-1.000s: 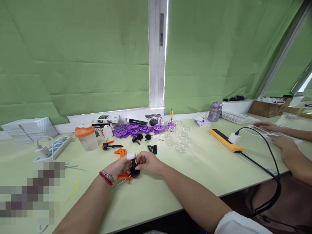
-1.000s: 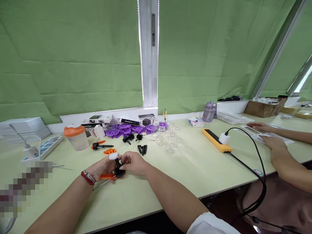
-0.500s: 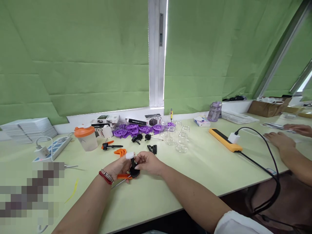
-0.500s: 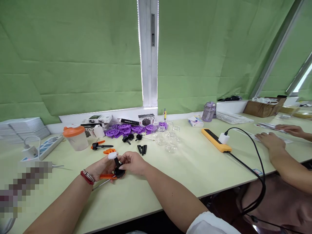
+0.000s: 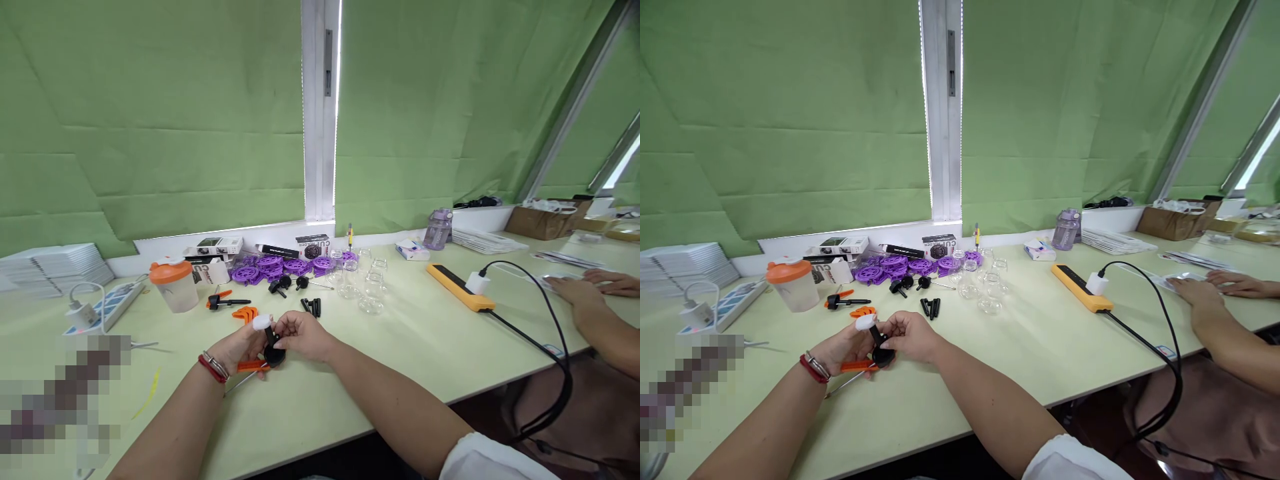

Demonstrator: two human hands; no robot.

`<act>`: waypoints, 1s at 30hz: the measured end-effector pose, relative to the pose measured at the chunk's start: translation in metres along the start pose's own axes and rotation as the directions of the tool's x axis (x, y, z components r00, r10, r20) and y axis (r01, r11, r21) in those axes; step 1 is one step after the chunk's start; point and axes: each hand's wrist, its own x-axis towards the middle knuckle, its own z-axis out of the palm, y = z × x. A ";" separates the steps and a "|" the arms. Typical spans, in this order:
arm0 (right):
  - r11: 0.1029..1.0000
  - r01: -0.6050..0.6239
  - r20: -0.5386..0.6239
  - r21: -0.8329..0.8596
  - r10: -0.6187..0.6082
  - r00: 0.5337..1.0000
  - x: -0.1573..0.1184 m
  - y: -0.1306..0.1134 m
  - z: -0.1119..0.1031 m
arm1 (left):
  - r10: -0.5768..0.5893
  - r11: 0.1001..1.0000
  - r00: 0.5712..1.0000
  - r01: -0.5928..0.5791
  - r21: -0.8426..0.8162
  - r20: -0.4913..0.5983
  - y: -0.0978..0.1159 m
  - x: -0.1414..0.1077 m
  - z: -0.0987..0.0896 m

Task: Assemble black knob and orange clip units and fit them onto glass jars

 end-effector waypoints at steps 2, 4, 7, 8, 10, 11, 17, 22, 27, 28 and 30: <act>1.000 0.008 -0.012 -0.004 -0.008 1.000 0.000 0.000 0.001 | 0.009 1.000 1.000 -0.009 0.000 -0.011 -0.001 -0.001 0.001; 1.000 0.023 -0.017 -0.013 -0.023 1.000 -0.001 0.000 0.002 | 0.012 1.000 1.000 -0.012 -0.002 -0.022 -0.002 -0.001 0.002; 0.997 0.055 -0.035 -0.055 -0.057 0.998 -0.002 -0.004 0.004 | 0.020 0.999 1.000 -0.021 -0.049 -0.017 -0.002 -0.003 0.002; 0.995 0.067 -0.051 -0.079 -0.071 0.996 -0.003 -0.006 0.004 | 0.039 0.996 0.999 -0.040 -0.084 -0.016 -0.001 -0.004 0.001; 0.986 0.101 -0.103 -0.136 -0.116 0.988 -0.004 -0.011 0.004 | 0.108 0.978 0.994 -0.109 -0.179 -0.013 0.000 -0.007 -0.001; 0.978 0.122 -0.135 -0.167 -0.146 0.980 -0.005 -0.014 0.004 | 0.147 0.961 0.989 -0.145 -0.234 -0.010 0.001 -0.008 -0.002; 0.966 0.078 -0.242 -0.247 -0.139 0.960 -0.006 -0.017 -0.002 | 0.433 0.704 0.888 -0.439 -0.557 -0.153 0.004 -0.009 -0.010; 0.961 -0.233 -0.027 -0.148 0.231 0.972 -0.006 -0.009 -0.002 | 0.590 0.446 0.716 -0.674 -0.588 -0.373 -0.001 0.000 -0.009; 0.963 -0.237 -0.186 -0.129 0.211 0.959 -0.004 -0.016 -0.008 | 0.645 0.471 0.687 -0.703 -0.534 -0.335 -0.007 0.005 -0.011; 0.968 -0.222 -0.240 -0.114 0.190 0.952 -0.003 -0.018 -0.011 | 0.643 0.501 0.700 -0.691 -0.520 -0.310 -0.007 0.005 -0.012; 0.982 -0.177 -0.308 -0.073 0.146 0.940 -0.001 -0.020 -0.019 | 0.604 0.587 0.757 -0.635 -0.502 -0.251 -0.008 0.005 -0.014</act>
